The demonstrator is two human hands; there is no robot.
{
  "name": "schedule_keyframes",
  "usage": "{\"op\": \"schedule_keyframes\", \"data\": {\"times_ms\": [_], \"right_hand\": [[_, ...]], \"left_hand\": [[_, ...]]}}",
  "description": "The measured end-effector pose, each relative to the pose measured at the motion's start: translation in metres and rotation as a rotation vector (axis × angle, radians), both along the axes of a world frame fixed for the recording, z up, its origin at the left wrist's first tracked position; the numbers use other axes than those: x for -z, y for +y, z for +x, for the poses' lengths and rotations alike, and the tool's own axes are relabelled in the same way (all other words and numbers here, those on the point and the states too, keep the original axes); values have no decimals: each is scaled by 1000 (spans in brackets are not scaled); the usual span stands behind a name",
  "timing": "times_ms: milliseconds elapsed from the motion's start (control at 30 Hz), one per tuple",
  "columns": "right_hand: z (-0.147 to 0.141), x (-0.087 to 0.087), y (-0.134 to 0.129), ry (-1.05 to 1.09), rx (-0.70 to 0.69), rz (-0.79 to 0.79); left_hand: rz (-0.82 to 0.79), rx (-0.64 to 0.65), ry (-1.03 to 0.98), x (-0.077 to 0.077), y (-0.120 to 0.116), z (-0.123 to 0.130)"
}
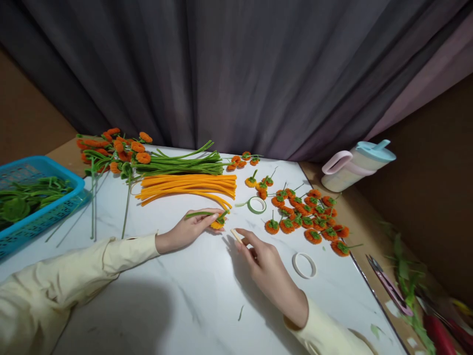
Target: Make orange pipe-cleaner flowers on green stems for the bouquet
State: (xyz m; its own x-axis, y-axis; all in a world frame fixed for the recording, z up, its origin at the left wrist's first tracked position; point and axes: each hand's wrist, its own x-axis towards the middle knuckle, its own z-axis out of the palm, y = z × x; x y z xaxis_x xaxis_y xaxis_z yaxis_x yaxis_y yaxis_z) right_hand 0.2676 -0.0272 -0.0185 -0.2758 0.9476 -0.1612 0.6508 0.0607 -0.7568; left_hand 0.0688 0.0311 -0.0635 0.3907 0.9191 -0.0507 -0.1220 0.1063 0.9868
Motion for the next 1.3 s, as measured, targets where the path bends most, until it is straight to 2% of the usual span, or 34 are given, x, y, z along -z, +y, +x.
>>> {"op": "schedule_keyframes", "data": {"times_ms": [100,233,333,533,667,967,1033,1100,1200,1300], "right_hand": [[5,20,0,-126,-96,319],[5,35,4,-187,-181,525],[3,35,8,-175,-201,564],[0,19,19,-8,-223,657],[-4,14,28,-93,-331,735],[-12,13,29,-252,-438,804],[-10,11,30,-192,-405,783],[-7,7,32,-78,-318,677],[-4,-3,35,59,-187,363],[-4,-9,36,180,-115,29]], "left_hand": [[-74,49,-43,-1,3,1],[-48,82,-19,2,5,-1],[-34,118,13,3,4,-2],[-53,219,32,1,0,-4],[-119,299,74,-2,-5,-2],[-150,283,94,2,-7,3],[-122,268,96,0,-8,3],[-71,225,101,-3,-8,2],[59,105,136,-4,-9,2],[224,-13,227,-3,-11,1]]}}
